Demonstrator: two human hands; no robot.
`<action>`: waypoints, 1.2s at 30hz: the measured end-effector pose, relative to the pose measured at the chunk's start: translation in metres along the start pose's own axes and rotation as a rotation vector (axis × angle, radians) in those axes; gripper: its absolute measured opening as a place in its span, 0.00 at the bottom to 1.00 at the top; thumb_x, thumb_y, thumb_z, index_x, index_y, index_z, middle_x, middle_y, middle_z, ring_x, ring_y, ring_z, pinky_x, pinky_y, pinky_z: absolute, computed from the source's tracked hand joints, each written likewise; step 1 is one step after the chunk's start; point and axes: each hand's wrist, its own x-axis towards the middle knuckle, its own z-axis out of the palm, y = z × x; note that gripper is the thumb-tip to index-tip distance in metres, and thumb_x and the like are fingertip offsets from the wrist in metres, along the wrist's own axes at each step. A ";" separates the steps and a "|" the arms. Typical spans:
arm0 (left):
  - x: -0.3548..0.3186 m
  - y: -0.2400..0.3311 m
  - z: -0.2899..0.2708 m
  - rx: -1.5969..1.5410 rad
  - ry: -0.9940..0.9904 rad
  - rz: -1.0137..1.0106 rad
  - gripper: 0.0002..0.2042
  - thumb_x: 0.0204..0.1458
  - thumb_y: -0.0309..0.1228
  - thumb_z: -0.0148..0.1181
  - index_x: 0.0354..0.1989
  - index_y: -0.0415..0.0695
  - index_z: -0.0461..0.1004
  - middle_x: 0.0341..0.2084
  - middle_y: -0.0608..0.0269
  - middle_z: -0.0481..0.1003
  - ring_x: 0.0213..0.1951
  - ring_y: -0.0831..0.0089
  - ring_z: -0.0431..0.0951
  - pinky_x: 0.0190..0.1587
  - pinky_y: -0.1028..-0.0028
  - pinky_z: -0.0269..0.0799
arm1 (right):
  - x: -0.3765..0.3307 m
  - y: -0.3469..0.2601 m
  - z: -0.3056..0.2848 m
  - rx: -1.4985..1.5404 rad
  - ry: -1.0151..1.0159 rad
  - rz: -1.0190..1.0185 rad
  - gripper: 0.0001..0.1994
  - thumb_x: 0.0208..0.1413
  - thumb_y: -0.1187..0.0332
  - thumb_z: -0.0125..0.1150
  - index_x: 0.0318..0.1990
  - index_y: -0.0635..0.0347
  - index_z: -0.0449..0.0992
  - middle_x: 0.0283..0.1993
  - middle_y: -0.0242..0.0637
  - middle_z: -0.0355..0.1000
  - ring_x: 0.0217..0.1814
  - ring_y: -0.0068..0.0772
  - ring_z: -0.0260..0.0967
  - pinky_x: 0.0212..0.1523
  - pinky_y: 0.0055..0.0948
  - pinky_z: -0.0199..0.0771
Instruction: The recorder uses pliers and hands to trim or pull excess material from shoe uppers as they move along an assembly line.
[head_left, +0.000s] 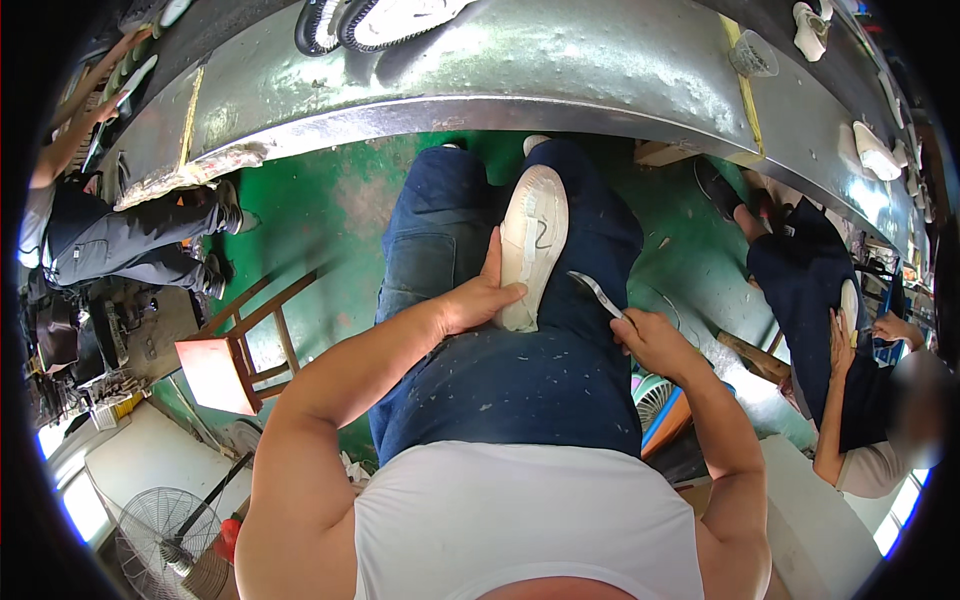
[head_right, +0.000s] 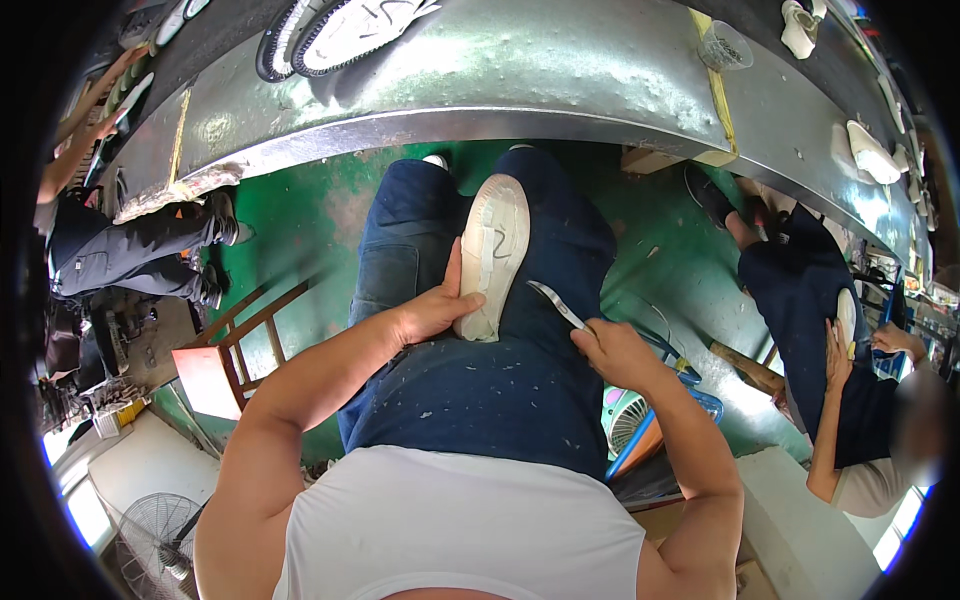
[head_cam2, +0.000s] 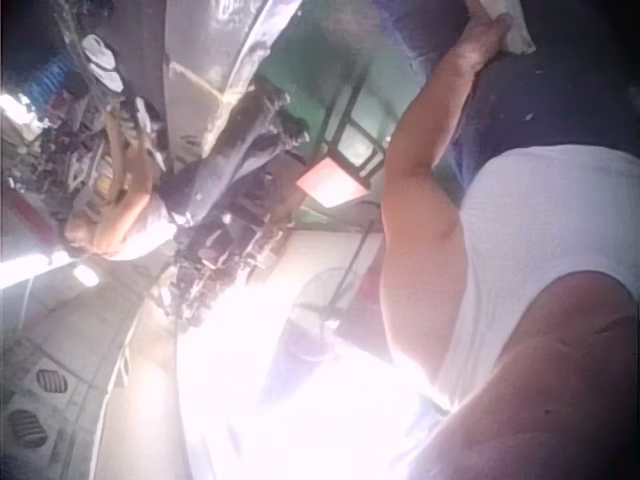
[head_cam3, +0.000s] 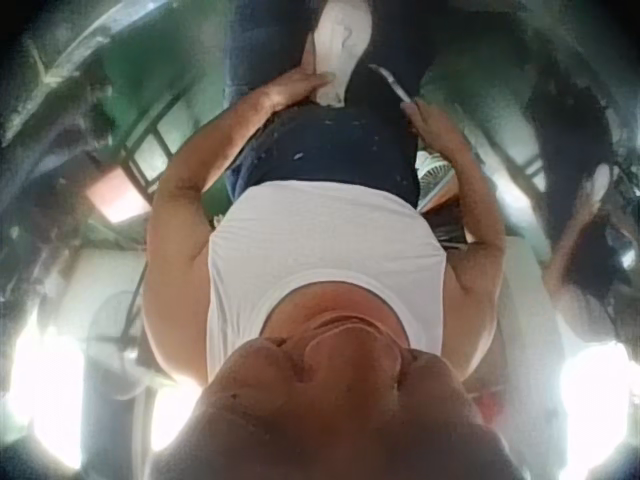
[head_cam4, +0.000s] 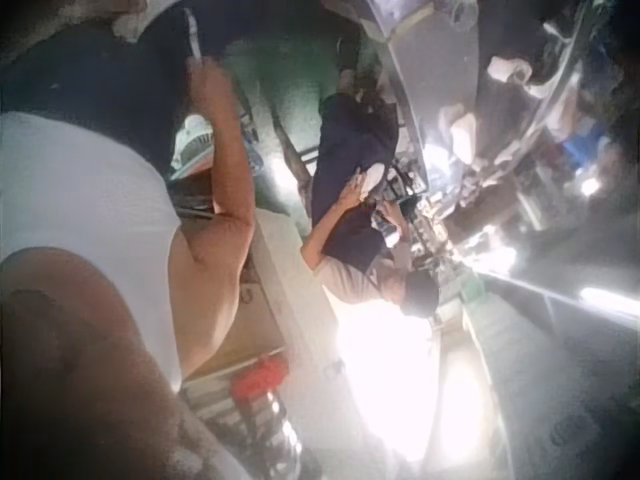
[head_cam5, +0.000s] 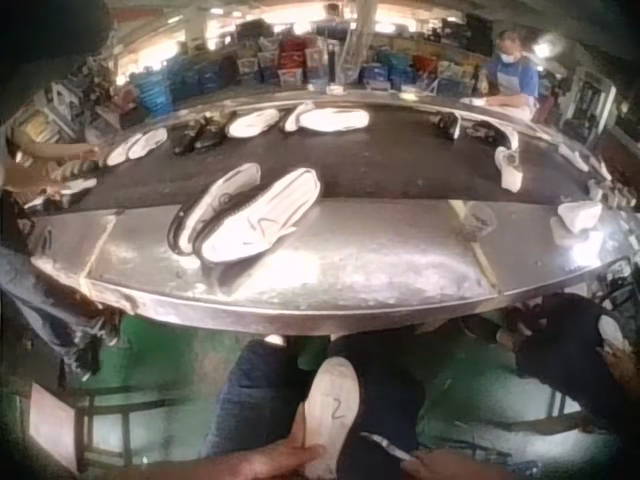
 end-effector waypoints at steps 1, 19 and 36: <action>0.003 0.000 -0.001 0.160 0.033 -0.004 0.52 0.60 0.36 0.57 0.71 0.44 0.12 0.74 0.38 0.34 0.75 0.53 0.41 0.73 0.67 0.42 | 0.003 -0.010 -0.003 0.002 -0.003 -0.003 0.20 0.66 0.55 0.51 0.40 0.66 0.75 0.34 0.58 0.75 0.39 0.66 0.72 0.41 0.51 0.71; -0.022 0.059 -0.021 0.413 0.059 0.146 0.44 0.58 0.28 0.61 0.75 0.39 0.34 0.72 0.51 0.52 0.70 0.67 0.57 0.70 0.72 0.51 | 0.080 0.028 0.034 0.612 0.404 -0.203 0.22 0.71 0.54 0.41 0.41 0.68 0.73 0.30 0.39 0.75 0.28 0.29 0.74 0.32 0.29 0.74; 0.249 0.412 -0.050 2.134 0.826 0.740 0.31 0.51 0.35 0.62 0.67 0.45 0.65 0.67 0.52 0.62 0.60 0.53 0.71 0.58 0.60 0.70 | 0.086 0.030 0.017 0.845 0.281 -0.166 0.26 0.71 0.49 0.41 0.46 0.70 0.71 0.34 0.42 0.75 0.31 0.30 0.75 0.33 0.29 0.75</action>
